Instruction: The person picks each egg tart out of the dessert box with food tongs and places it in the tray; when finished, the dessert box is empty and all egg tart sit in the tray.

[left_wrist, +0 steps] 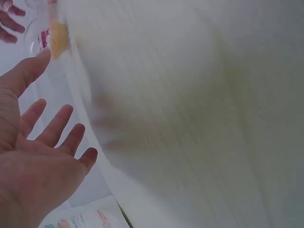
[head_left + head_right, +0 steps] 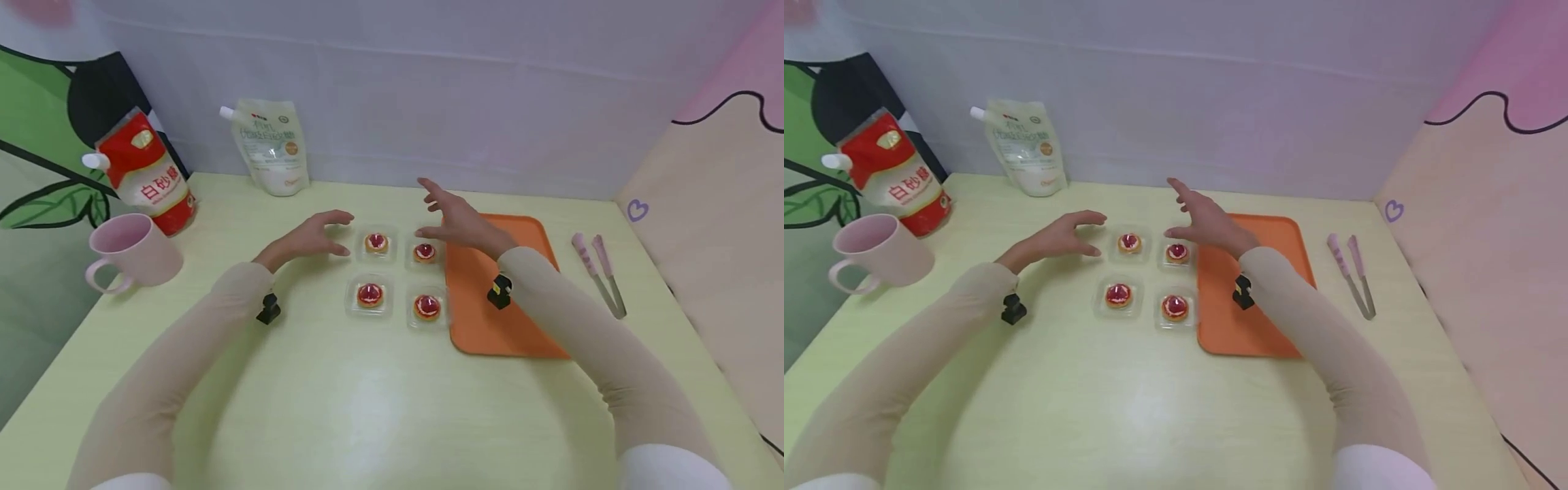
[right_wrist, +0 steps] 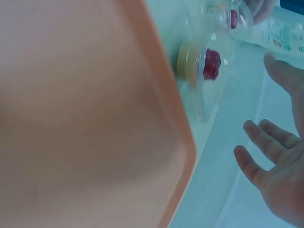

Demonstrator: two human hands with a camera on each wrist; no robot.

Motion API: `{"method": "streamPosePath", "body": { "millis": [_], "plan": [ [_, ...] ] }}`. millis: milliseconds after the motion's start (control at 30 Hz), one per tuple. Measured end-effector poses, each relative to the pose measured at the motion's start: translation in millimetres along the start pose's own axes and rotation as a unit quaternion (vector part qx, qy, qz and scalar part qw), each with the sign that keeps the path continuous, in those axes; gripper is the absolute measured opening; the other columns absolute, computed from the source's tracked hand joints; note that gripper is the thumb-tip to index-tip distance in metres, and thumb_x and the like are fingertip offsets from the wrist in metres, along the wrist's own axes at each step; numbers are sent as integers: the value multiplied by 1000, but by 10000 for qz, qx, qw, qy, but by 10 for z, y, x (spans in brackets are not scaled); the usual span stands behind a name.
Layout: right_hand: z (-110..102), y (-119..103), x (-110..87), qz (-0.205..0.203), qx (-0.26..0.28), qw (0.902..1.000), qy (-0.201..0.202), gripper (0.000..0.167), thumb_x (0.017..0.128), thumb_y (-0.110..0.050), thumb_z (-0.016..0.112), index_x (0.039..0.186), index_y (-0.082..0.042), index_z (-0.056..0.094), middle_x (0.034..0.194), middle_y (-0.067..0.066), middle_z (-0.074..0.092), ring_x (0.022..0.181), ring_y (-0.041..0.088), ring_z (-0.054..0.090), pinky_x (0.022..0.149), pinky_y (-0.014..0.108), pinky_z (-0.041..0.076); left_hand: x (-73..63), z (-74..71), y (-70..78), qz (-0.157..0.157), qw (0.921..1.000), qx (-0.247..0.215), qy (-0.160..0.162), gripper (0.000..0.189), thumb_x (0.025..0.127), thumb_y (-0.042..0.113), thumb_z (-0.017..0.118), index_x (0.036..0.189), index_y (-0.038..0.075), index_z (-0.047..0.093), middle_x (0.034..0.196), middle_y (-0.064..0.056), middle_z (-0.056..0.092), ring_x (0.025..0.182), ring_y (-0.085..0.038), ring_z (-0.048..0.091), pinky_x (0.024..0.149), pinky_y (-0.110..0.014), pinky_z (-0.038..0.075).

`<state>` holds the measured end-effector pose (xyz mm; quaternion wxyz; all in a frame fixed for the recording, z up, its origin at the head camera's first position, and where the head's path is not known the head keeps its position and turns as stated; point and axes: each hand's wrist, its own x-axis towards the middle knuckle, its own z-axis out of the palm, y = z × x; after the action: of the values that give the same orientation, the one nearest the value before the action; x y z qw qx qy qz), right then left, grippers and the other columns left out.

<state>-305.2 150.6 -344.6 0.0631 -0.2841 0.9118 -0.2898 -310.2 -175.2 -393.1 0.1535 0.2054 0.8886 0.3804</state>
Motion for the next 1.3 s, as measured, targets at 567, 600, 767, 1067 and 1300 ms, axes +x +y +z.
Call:
{"method": "streamPosePath", "body": {
  "millis": [567,600,767,1067,1300],
  "plan": [
    [336,-306,413,27,-583,9923,-1089,97,83,-31,82,158,-19,22,147,21,49,131,37,53,106,50,45,108,131,13,228,9980,583,-3,82,78,18,86,147,5,43,140,-23,56,139,-41,41,117,-62,21],
    [348,-312,420,39,-575,9921,-1116,97,83,-31,83,158,-19,22,148,21,49,131,37,53,107,50,45,113,135,12,237,9977,629,-9,82,78,19,86,147,6,43,139,-23,56,139,-41,41,117,-63,22],
    [394,-337,457,-96,-658,9898,-1257,95,82,-30,83,157,-15,27,150,19,48,134,35,51,108,50,43,124,148,43,130,9971,744,-52,83,78,24,85,148,10,42,142,-20,54,139,-41,39,115,-66,22],
    [453,-363,493,-282,-749,9884,-1289,79,85,-28,81,151,-16,40,148,11,52,135,31,50,111,49,41,144,207,47,-19,9982,606,-44,87,78,24,85,151,13,39,147,-16,49,140,-38,36,116,-66,17],
    [470,-377,496,-262,-732,9889,-1264,80,86,-27,80,153,-20,37,148,13,51,135,31,49,112,49,40,157,240,31,-109,9987,494,107,85,80,23,84,150,13,39,145,-15,51,141,-36,38,117,-66,15]
  ]
}}
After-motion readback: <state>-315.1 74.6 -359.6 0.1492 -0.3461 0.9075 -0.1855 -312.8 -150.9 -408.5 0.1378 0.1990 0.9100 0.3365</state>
